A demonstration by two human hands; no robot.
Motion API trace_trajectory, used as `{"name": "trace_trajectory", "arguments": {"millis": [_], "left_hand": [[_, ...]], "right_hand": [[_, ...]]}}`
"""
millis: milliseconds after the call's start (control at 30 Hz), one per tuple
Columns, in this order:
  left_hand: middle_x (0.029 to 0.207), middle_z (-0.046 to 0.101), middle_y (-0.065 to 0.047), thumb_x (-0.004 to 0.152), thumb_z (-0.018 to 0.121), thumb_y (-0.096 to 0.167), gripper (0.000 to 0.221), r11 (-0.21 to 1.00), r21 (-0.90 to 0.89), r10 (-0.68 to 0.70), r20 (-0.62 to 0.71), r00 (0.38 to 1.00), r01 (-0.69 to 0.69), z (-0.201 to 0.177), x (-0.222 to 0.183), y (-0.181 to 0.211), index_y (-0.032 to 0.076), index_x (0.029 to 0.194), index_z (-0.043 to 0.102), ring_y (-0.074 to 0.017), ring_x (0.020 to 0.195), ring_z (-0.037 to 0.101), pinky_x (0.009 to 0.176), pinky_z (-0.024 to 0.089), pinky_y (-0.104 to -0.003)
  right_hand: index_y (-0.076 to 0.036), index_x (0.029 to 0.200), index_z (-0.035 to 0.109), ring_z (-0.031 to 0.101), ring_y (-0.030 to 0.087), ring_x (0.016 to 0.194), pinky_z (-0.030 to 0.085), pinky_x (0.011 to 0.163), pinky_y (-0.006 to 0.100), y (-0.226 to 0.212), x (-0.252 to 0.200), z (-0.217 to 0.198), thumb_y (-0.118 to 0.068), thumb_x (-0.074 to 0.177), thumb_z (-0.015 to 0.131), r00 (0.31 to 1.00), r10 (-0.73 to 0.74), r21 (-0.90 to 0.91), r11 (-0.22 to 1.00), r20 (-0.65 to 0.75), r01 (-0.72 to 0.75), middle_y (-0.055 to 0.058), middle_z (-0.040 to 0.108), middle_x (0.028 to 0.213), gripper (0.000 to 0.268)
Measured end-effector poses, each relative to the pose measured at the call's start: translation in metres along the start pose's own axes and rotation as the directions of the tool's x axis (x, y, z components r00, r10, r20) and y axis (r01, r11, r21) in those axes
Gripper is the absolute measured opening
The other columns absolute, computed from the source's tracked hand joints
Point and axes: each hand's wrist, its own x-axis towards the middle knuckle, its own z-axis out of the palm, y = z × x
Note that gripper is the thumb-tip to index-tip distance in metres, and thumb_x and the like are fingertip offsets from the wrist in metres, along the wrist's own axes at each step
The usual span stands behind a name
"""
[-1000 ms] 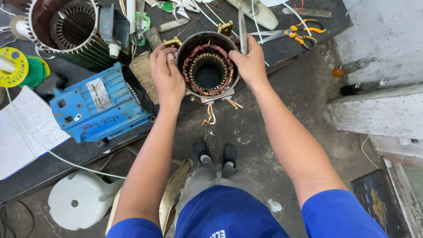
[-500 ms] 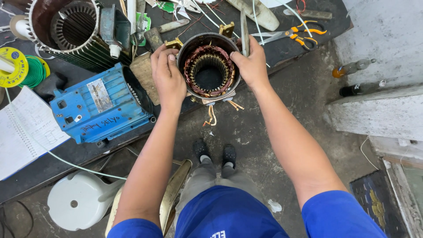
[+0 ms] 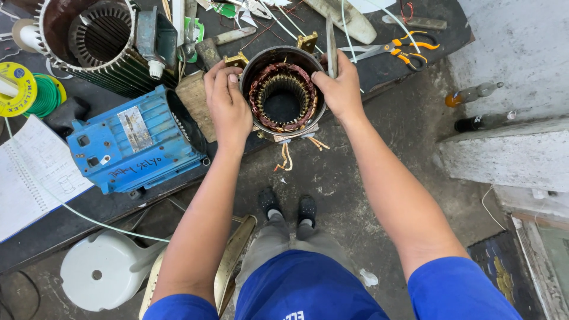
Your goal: Repairing an electric motor by rewinding the stator, organizing copper wires, and using a mallet to seat parts.
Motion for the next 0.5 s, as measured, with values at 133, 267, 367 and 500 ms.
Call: {"name": "trace_trajectory", "arguments": {"millis": [133, 267, 367, 500], "left_hand": [[0.122, 0.052, -0.014, 0.106, 0.037, 0.018, 0.031, 1.000, -0.009, -0.001, 0.001, 1.000, 0.001, 0.0000, 0.0006, 0.0005, 0.004, 0.103, 0.064, -0.0302, 0.128, 0.048, 0.106, 0.041, -0.044], [0.122, 0.051, -0.014, 0.106, 0.037, 0.016, 0.030, 1.000, -0.006, -0.005, 0.002, 1.000, 0.005, 0.0006, 0.0002, -0.0013, 0.004, 0.103, 0.064, -0.0303, 0.128, 0.048, 0.106, 0.040, -0.044], [0.122, 0.051, -0.014, 0.106, 0.038, 0.016, 0.029, 1.000, -0.019, -0.013, -0.002, 1.000, 0.013, 0.0002, 0.0000, -0.0004, 0.005, 0.103, 0.065, -0.0299, 0.128, 0.048, 0.106, 0.040, -0.043], [0.124, 0.051, -0.013, 0.105, 0.039, 0.015, 0.028, 0.999, -0.019, -0.047, 0.001, 0.999, 0.047, -0.0006, 0.0002, 0.0034, 0.005, 0.103, 0.065, -0.0299, 0.127, 0.049, 0.106, 0.042, -0.044]], "right_hand": [[-0.014, 0.100, 0.058, 0.040, 0.011, 0.063, 0.034, 0.062, 0.029, 0.0000, 0.0009, -0.0002, -0.018, 0.081, 0.068, 1.000, 0.002, 0.001, 1.000, 0.001, -0.002, -0.004, 0.044, 0.071, 0.022], [-0.014, 0.098, 0.058, 0.039, 0.011, 0.063, 0.033, 0.063, 0.029, 0.0015, 0.0012, -0.0005, -0.017, 0.080, 0.068, 1.000, -0.007, -0.003, 1.000, 0.004, 0.007, -0.004, 0.043, 0.070, 0.021], [-0.015, 0.098, 0.059, 0.039, 0.011, 0.064, 0.033, 0.064, 0.029, 0.0050, 0.0027, 0.0001, -0.018, 0.080, 0.068, 1.000, -0.014, -0.018, 1.000, -0.003, 0.014, -0.004, 0.043, 0.070, 0.021], [-0.015, 0.097, 0.059, 0.043, 0.011, 0.065, 0.036, 0.065, 0.029, 0.0010, 0.0013, 0.0005, -0.017, 0.081, 0.069, 1.000, -0.004, -0.006, 1.000, -0.002, 0.004, -0.004, 0.048, 0.072, 0.019]]}}
